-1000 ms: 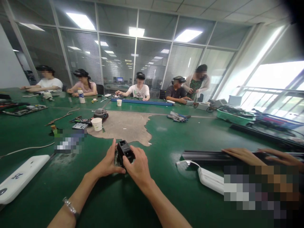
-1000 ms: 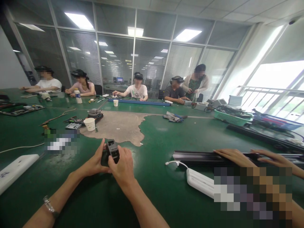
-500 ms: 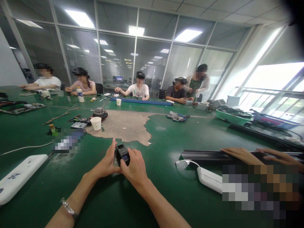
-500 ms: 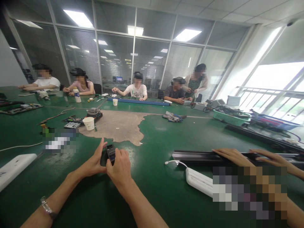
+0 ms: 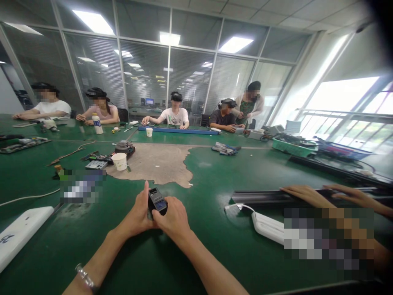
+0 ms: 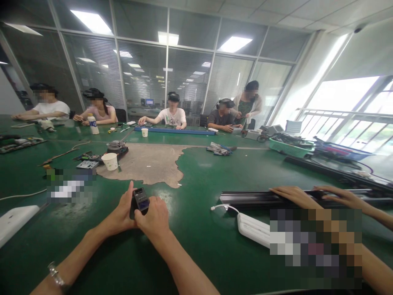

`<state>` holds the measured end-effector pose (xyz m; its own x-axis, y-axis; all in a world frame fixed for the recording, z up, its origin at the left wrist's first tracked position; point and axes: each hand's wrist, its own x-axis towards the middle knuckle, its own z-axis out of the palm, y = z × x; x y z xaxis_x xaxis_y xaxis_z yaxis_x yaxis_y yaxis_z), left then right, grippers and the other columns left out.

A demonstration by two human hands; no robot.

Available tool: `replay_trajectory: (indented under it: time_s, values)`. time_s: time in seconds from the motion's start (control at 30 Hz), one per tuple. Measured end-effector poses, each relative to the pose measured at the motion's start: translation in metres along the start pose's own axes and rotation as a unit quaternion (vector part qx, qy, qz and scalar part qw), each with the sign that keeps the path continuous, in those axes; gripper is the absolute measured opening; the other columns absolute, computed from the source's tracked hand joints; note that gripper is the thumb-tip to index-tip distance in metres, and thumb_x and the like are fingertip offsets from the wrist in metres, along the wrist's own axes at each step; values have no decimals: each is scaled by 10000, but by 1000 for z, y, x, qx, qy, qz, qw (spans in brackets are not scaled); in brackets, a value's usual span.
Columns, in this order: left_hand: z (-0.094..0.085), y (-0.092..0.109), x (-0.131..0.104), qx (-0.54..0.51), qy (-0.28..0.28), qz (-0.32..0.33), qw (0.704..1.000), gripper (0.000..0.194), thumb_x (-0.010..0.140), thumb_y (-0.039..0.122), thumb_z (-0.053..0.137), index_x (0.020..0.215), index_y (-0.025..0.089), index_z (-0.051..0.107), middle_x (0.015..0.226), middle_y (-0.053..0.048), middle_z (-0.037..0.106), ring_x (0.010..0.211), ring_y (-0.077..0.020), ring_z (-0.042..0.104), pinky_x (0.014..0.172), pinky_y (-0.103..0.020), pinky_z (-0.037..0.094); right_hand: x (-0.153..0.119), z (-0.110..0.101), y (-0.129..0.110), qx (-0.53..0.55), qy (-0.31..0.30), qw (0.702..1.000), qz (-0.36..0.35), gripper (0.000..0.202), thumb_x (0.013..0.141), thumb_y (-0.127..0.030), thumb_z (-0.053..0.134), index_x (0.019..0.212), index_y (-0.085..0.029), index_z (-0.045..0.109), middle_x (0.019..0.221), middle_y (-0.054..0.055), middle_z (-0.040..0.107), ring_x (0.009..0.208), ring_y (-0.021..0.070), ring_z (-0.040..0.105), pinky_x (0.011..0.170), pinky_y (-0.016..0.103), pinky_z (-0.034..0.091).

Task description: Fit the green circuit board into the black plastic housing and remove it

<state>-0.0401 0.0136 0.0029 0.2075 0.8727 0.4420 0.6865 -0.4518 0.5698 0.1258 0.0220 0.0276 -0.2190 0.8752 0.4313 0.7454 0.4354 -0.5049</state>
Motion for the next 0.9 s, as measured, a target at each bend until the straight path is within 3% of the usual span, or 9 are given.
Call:
replay_trajectory:
  time_s: [0.3, 0.5, 0.7, 0.9]
  values:
    - [2, -4, -2, -27, 14, -10, 999, 1330, 577, 502, 790, 1441, 274, -196, 1448, -160, 226, 1314, -374, 270, 1049, -572, 261, 6, -15, -9, 33, 45, 998, 18, 232, 714, -351, 598, 877, -186, 607, 836, 48, 604, 794, 190, 558, 741, 288, 428]
    - [0, 1, -4, -32, 10, -35, 999, 1328, 596, 451, 790, 1428, 269, -230, 1386, -143, 312, 1269, -346, 338, 1043, -560, 273, 19, -32, 8, 23, 97, 995, 30, 197, 760, -337, 570, 891, -196, 609, 853, 42, 615, 817, 187, 566, 752, 282, 413]
    - [0, 3, -5, -33, 12, -49, 998, 1271, 626, 429, 762, 1444, 247, -194, 1373, -142, 311, 1249, -341, 365, 1037, -547, 289, 19, -26, 32, -54, 48, 995, 62, 199, 743, -357, 585, 839, -183, 603, 806, 68, 614, 798, 216, 589, 723, 301, 406]
    - [-3, 0, -6, -25, 5, -56, 998, 1239, 655, 401, 740, 1440, 244, -205, 1348, -133, 331, 1228, -322, 377, 1042, -538, 286, 14, -21, 37, -121, -16, 991, 58, 229, 737, -387, 584, 819, -172, 593, 827, 103, 611, 763, 234, 593, 672, 318, 416]
